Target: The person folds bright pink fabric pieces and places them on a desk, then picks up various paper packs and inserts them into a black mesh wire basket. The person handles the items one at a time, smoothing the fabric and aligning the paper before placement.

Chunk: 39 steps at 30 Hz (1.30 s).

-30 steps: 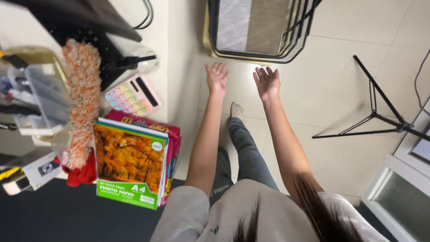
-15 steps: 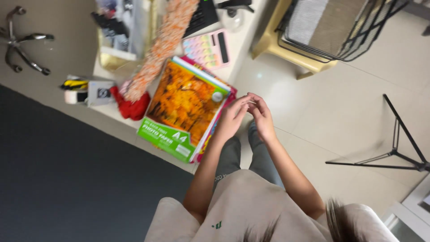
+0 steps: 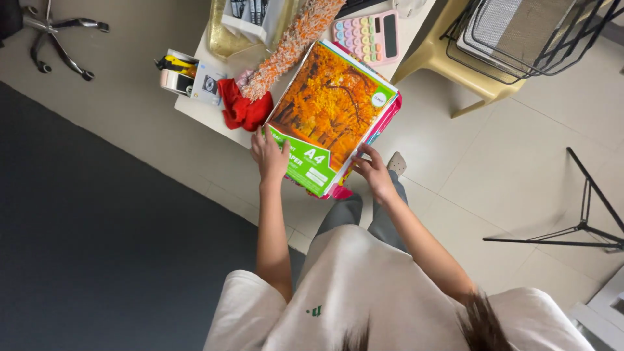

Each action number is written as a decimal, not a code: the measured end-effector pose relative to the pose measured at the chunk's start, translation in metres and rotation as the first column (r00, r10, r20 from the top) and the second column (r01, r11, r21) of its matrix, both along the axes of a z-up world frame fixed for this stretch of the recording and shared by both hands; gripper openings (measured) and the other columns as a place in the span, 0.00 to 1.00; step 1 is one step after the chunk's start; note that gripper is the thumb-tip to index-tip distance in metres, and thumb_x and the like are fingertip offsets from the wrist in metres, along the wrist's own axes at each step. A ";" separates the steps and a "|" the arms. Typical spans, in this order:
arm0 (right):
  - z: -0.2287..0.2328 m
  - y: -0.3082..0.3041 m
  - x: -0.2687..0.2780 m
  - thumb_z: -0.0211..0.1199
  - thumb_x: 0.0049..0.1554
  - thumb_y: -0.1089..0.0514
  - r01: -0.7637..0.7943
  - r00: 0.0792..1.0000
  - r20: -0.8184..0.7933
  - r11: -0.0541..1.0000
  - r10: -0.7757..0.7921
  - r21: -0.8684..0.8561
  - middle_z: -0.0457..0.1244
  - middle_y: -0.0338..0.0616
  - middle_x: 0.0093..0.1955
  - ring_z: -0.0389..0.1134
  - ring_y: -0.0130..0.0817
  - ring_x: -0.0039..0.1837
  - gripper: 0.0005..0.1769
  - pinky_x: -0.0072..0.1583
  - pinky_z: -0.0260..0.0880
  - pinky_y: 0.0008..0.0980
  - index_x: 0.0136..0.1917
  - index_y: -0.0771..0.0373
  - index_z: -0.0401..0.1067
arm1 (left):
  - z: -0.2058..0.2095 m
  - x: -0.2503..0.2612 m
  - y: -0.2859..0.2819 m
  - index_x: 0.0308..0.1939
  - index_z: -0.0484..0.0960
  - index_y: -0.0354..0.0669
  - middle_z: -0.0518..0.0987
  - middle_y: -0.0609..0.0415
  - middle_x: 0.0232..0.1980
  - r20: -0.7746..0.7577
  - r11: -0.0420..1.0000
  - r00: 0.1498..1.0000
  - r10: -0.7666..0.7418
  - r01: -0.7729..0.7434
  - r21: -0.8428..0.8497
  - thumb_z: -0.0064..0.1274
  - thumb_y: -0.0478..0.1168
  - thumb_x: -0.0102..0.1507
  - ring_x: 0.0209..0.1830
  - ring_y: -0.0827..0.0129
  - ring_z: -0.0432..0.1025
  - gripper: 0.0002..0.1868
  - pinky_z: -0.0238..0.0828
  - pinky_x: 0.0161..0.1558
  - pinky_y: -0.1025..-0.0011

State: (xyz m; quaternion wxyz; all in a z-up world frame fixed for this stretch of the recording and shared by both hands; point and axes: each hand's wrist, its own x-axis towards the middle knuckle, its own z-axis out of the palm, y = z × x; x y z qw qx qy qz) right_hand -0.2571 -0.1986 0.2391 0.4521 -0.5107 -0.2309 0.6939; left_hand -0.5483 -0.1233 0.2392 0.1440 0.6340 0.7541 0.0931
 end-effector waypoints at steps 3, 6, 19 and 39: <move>-0.014 -0.006 -0.008 0.50 0.64 0.65 -0.001 1.000 0.013 1.000 0.001 0.003 0.57 0.45 0.70 0.65 0.39 0.67 0.30 0.68 0.70 0.40 0.78 0.68 0.52 | 0.011 -0.001 -0.008 0.75 0.61 0.33 0.56 0.41 0.76 0.029 1.000 1.000 -0.002 0.003 -0.028 0.59 0.49 0.63 0.76 0.44 0.49 0.42 0.53 0.69 0.42; -0.027 -0.012 -0.012 0.50 0.65 0.65 -0.018 0.999 0.038 1.000 0.017 0.020 0.58 0.48 0.68 0.66 0.40 0.66 0.31 0.66 0.72 0.41 0.79 0.67 0.50 | 0.025 0.000 -0.017 0.73 0.64 0.34 0.58 0.42 0.76 0.070 0.999 0.997 -0.013 0.016 -0.033 0.59 0.47 0.64 0.76 0.46 0.51 0.38 0.58 0.68 0.46; -0.034 -0.033 -0.023 0.60 0.65 0.62 0.071 0.972 0.223 0.997 -0.074 0.021 0.64 0.44 0.61 0.67 0.31 0.60 0.21 0.59 0.70 0.33 0.68 0.65 0.57 | 0.027 0.017 -0.064 0.63 0.73 0.40 0.64 0.42 0.71 0.304 0.996 0.949 -0.088 0.094 -0.004 0.61 0.41 0.61 0.69 0.43 0.55 0.27 0.60 0.66 0.49; 0.058 -0.040 0.000 0.53 0.71 0.62 0.145 0.932 0.251 0.906 -0.259 0.398 0.64 0.46 0.64 0.65 0.31 0.61 0.16 0.60 0.66 0.33 0.71 0.66 0.59 | 0.011 0.006 -0.049 0.61 0.74 0.32 0.81 0.49 0.54 0.976 0.986 0.165 0.144 0.061 -0.156 0.54 0.34 0.68 0.51 0.67 0.77 0.17 0.75 0.51 0.67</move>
